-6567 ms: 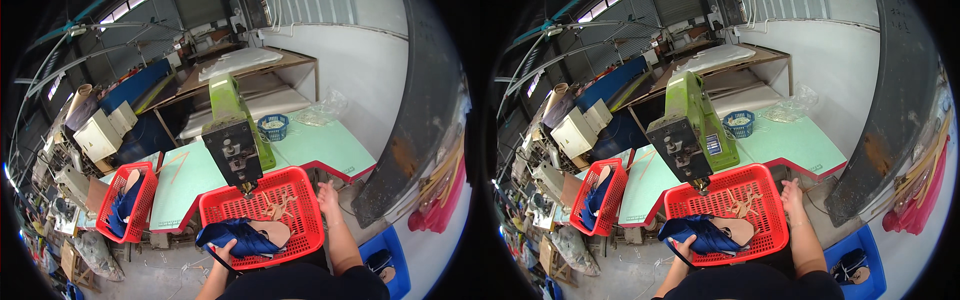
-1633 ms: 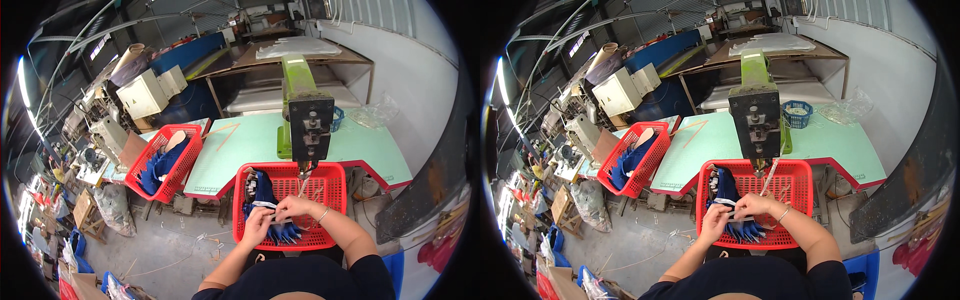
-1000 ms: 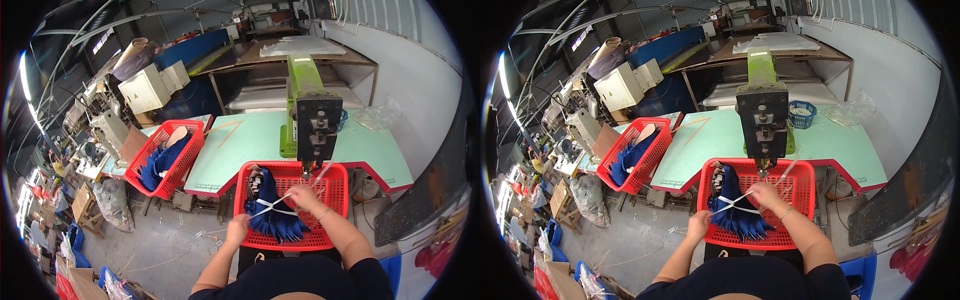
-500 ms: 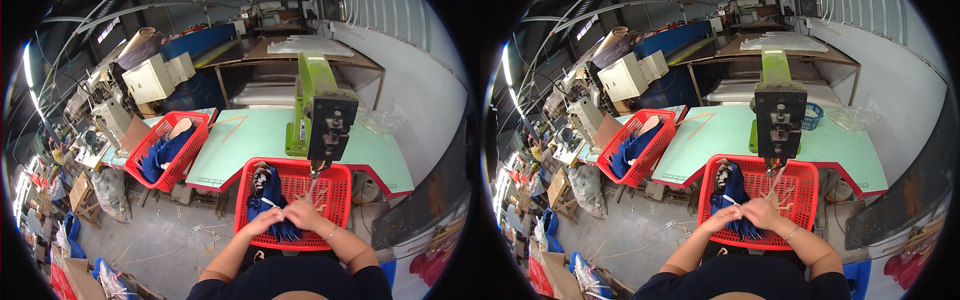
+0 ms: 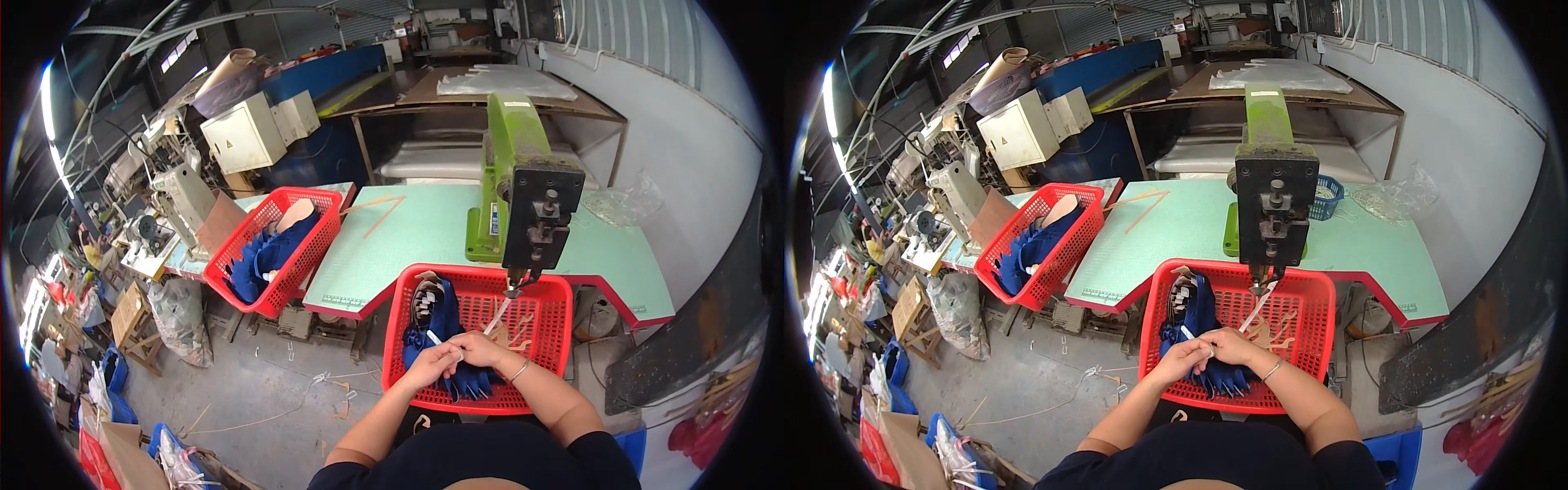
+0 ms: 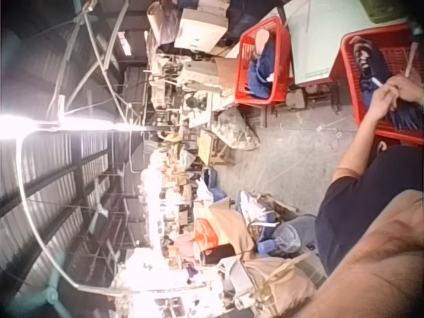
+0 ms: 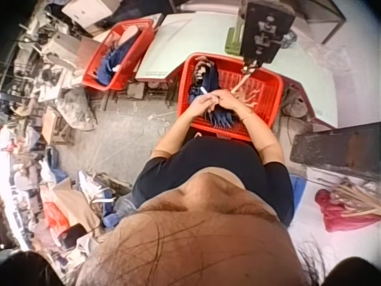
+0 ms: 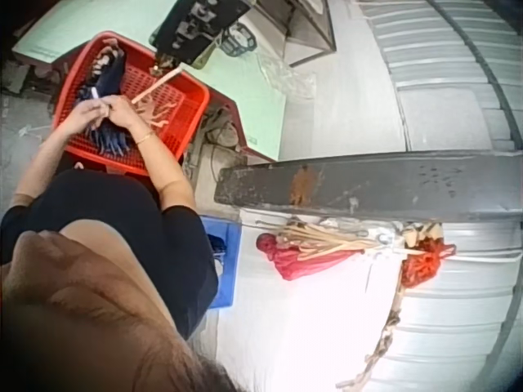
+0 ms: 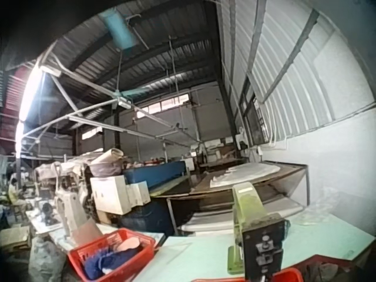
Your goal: The person assembles blue sandals by attaching white straps to the soles using a manual press machine. They repeatedly pick up a sole and a strap, align them under the press, and activate the machine to secure the strap. Finished sandals are placed into a red basket.
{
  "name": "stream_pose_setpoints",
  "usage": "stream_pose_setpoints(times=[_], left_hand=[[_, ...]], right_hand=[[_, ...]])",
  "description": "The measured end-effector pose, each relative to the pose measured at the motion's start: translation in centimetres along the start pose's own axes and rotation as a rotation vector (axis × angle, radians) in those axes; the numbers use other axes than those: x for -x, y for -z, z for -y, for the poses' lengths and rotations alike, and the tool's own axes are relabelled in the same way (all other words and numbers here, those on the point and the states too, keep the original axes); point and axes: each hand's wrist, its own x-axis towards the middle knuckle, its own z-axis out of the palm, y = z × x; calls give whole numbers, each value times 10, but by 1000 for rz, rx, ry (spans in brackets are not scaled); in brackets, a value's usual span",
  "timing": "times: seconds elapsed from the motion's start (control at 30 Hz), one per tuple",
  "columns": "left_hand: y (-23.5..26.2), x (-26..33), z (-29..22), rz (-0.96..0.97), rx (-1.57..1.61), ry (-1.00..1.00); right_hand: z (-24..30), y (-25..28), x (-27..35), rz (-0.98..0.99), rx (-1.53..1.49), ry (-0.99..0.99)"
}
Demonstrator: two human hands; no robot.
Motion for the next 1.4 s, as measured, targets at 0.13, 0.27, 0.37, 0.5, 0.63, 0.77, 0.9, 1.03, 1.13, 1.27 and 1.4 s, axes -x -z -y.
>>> stream_pose_setpoints(times=[0.13, 0.27, 0.37, 0.5, 0.63, 0.77, 0.9, 1.03, 1.13, 1.27, 1.4], left_hand=[[2, -4, 5, -97, 834, -145], [-7, -5, 20, -267, 701, -118], [-6, -16, 24, -226, 198, -133], [-8, -17, -7, -262, -301, -141], [0, -25, 28, -285, -125, -261], [14, -10, 36, -264, 608, -211], [9, -7, 51, -268, 890, -199], [21, -7, 43, -435, 284, -238], [29, -36, -13, -767, -635, -514], [50, -86, -21, -757, -814, -579], [43, -83, -26, -698, -654, -556]], right_hand=[[-21, -16, -2, -493, -428, -163], [9, -21, 8, -661, -43, 93], [-7, -27, 15, -646, -25, 121], [-9, -30, 13, -660, -65, 107], [-7, -23, 7, -722, 51, 90], [-49, 2, 12, -924, 50, -421], [-77, 4, 4, -864, 303, -463], [-77, 14, -13, -718, 199, -527], [-67, 28, -52, -888, 133, -185], [-24, 27, -83, -584, -87, -268], [-20, 17, -65, -736, -234, -181]])
